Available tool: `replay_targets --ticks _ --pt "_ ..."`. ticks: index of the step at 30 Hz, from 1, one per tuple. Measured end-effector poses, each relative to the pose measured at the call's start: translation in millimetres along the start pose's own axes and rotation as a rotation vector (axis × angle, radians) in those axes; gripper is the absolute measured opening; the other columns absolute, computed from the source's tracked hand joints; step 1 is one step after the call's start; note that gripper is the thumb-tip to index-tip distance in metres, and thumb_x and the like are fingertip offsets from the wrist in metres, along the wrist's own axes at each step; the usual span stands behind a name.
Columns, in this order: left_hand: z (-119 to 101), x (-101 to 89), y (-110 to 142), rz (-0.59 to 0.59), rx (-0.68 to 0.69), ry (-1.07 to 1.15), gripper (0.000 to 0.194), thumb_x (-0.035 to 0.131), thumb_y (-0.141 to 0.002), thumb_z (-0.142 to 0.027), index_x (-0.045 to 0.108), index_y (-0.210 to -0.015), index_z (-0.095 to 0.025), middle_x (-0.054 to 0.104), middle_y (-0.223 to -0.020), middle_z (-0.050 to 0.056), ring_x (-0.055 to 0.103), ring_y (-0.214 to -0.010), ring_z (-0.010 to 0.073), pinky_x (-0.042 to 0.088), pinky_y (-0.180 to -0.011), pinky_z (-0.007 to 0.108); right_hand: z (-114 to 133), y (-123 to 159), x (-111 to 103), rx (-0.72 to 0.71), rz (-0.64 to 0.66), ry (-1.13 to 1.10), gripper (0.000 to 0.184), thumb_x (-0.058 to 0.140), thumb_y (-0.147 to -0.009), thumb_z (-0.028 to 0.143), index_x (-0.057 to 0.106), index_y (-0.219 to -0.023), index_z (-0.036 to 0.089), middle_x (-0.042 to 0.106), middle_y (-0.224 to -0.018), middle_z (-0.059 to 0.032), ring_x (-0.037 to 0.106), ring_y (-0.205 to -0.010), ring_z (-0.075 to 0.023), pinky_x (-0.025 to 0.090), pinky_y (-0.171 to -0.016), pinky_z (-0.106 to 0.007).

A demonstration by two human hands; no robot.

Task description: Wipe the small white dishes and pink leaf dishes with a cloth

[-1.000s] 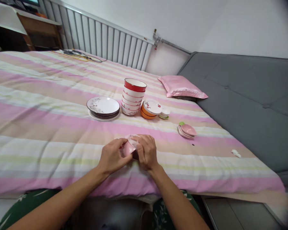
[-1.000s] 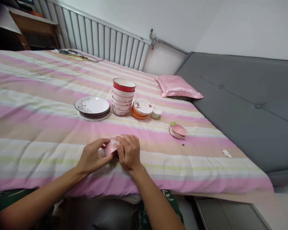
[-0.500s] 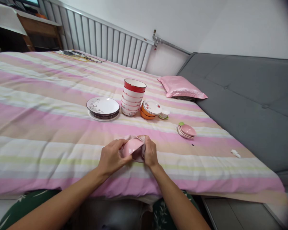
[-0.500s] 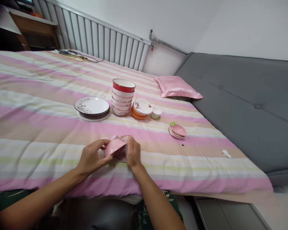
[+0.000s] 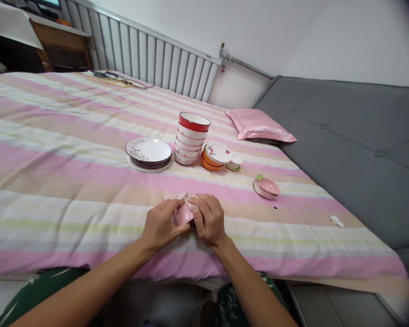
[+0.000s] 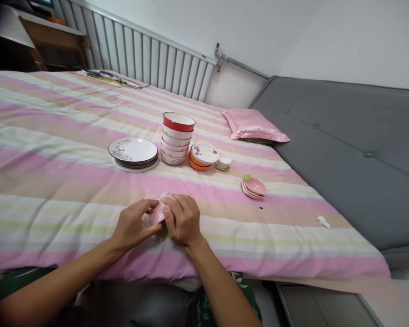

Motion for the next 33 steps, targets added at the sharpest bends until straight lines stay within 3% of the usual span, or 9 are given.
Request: replay_targets --ticks 7,16,24,33 --pt "1.0 -2.8 -1.8 -0.016 -0.039 0.004 0.024 0.062 -0.069 -0.029 0.056 -0.09 -0.018 0.065 -0.077 0.003 0.061 -0.071 0.0193 0.048 -0.066 0.03 13.5 -0.8 6.4 -0.07 0.033 0.063 0.031 0.039 -0.088 0.025 0.057 -0.111 0.017 0.06 -0.112 -0.0099 0.051 -0.106 -0.0227 0.038 -0.093 -0.041" --pt "3.6 3.8 -0.6 0.013 -0.045 0.0 0.035 0.063 -0.062 -0.021 0.056 -0.096 -0.019 0.067 -0.084 0.003 0.062 -0.076 0.0194 0.049 -0.068 0.029 -19.4 -0.4 1.2 0.212 0.027 -0.086 0.031 0.033 -0.091 0.024 0.061 -0.103 0.017 0.064 -0.103 -0.0079 0.055 -0.099 -0.0192 0.042 -0.089 -0.034" --pt "3.6 3.9 -1.2 0.022 -0.044 0.003 0.037 0.066 -0.061 -0.022 0.057 -0.096 -0.019 0.067 -0.084 0.004 0.062 -0.075 0.02 0.049 -0.066 0.029 -57.2 11.9 5.5 0.513 -0.024 -0.278 0.04 0.027 -0.094 0.034 0.064 -0.092 0.02 0.068 -0.089 -0.0033 0.061 -0.083 -0.0168 0.044 -0.075 -0.026" --pt "3.8 3.5 -0.3 0.029 -0.04 0.016 0.037 0.068 -0.061 -0.024 0.057 -0.095 -0.018 0.067 -0.084 0.004 0.062 -0.075 0.0205 0.049 -0.066 0.03 -60.1 14.2 10.0 0.533 -0.032 -0.379 0.039 0.028 -0.094 0.035 0.063 -0.092 0.019 0.067 -0.088 -0.0037 0.061 -0.084 -0.0165 0.044 -0.076 -0.027"
Point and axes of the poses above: each hand's wrist, its own y-axis away from the middle knuckle, its own x-axis out of the palm, z = x × y, the point moved 10 cm from there along -y, towards the middle knuckle
